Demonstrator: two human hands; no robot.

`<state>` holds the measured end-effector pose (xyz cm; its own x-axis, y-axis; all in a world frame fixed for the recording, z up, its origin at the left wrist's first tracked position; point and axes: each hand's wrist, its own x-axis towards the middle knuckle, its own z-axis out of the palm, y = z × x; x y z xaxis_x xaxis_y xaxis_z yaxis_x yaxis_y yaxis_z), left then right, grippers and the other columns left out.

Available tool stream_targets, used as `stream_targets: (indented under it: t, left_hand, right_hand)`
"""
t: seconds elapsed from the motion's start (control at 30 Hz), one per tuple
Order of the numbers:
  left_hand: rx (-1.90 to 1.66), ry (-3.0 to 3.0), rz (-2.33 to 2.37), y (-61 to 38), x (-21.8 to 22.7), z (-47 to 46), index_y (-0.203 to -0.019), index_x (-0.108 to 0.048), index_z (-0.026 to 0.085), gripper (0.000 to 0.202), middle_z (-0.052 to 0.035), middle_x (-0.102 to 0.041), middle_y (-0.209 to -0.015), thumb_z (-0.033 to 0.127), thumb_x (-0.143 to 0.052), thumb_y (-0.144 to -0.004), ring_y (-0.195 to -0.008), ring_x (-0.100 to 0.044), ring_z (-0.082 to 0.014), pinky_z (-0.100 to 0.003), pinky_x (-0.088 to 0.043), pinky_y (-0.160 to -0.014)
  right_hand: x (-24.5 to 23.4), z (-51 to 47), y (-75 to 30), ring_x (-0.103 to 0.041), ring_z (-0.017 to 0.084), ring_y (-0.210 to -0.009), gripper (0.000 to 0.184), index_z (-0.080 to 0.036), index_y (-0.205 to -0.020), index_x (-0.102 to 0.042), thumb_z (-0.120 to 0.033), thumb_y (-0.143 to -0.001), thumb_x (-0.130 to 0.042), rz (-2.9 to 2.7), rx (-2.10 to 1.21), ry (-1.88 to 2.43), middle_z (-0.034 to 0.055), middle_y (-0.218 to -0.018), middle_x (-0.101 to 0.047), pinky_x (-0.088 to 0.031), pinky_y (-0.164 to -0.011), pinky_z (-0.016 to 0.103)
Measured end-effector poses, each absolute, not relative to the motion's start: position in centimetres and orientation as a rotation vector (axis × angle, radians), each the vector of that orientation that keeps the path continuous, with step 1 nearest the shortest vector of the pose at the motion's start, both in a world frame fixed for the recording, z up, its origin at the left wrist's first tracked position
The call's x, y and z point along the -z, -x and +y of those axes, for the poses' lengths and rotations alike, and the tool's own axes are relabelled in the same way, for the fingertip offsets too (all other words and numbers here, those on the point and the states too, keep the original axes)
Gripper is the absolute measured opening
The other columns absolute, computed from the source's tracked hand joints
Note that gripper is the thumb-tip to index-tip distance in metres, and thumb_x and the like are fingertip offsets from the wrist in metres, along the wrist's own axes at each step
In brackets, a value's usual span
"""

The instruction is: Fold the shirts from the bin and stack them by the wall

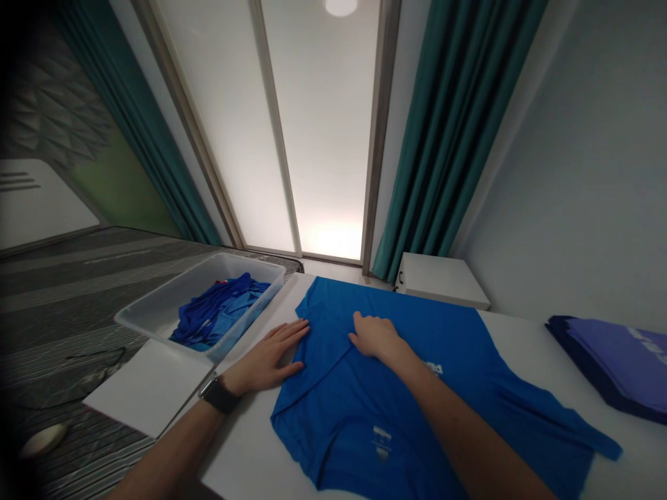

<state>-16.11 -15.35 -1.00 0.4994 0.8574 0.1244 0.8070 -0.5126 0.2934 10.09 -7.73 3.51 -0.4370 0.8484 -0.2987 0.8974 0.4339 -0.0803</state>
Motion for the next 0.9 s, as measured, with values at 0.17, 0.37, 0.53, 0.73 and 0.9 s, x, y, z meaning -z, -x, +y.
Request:
stream_targets:
  t: [0.17,0.37,0.53,0.73,0.9]
  left_hand:
    - [-0.385,-2.55,1.409,16.1,0.8,-15.4,-0.149,-0.035,0.025,0.068,-0.0089,-0.032,-0.156,0.053,-0.053,-0.091,-0.143,-0.03,-0.0274,-0.049,-0.023,-0.119]
    - [-0.386,-2.558,1.416,16.0,0.7,-15.4,-0.148,-0.037,0.025,0.066,-0.009,-0.033,-0.156,0.053,-0.054,-0.09,-0.143,-0.031,-0.0278,-0.05,-0.023,-0.118]
    - [-0.382,-2.585,1.406,16.1,0.6,-15.6,-0.15,-0.034,0.028,0.065,-0.0075,-0.029,-0.158,0.051,-0.052,-0.092,-0.144,-0.03,-0.0285,-0.05,-0.024,-0.118]
    - [-0.297,-2.637,1.338,15.6,-0.2,-16.2,-0.15,-0.033,0.032,0.052,-0.0022,-0.026,-0.159,0.046,-0.038,-0.099,-0.146,-0.025,-0.0242,-0.048,-0.021,-0.119]
    - [-0.258,-2.65,1.327,15.3,-0.2,-16.8,-0.154,-0.021,0.027,0.06,-0.0055,-0.026,-0.158,0.048,-0.036,-0.1,-0.145,-0.027,-0.0242,-0.047,-0.022,-0.119]
  right_hand:
    - [-3.3,-7.7,-9.9,-0.066,0.032,-0.099,0.026,-0.018,-0.108,-0.06,-0.033,-0.095,-0.044,2.491,0.316,-1.5,0.0157,-0.111,-0.068,-0.048,-0.074,0.039]
    - [-3.4,-7.5,-10.1,-0.066,0.026,-0.09,0.017,-0.021,-0.104,-0.057,-0.029,-0.093,-0.046,2.566,0.369,-1.479,0.0107,-0.102,-0.069,-0.043,-0.065,0.031]
    - [-2.9,-7.0,-10.4,-0.065,0.023,-0.087,0.025,-0.024,-0.117,-0.049,-0.022,-0.092,-0.046,2.653,0.514,-1.489,0.0066,-0.1,-0.068,-0.038,-0.063,0.027]
    - [-2.7,-6.8,-10.7,-0.064,0.027,-0.098,0.041,-0.026,-0.133,-0.044,-0.023,-0.092,-0.047,2.605,0.531,-1.488,0.0103,-0.112,-0.067,-0.043,-0.073,0.032]
    - [-2.9,-7.1,-10.7,-0.063,0.03,-0.104,0.047,-0.026,-0.139,-0.042,-0.022,-0.092,-0.047,2.575,0.509,-1.446,0.0128,-0.119,-0.066,-0.046,-0.078,0.036]
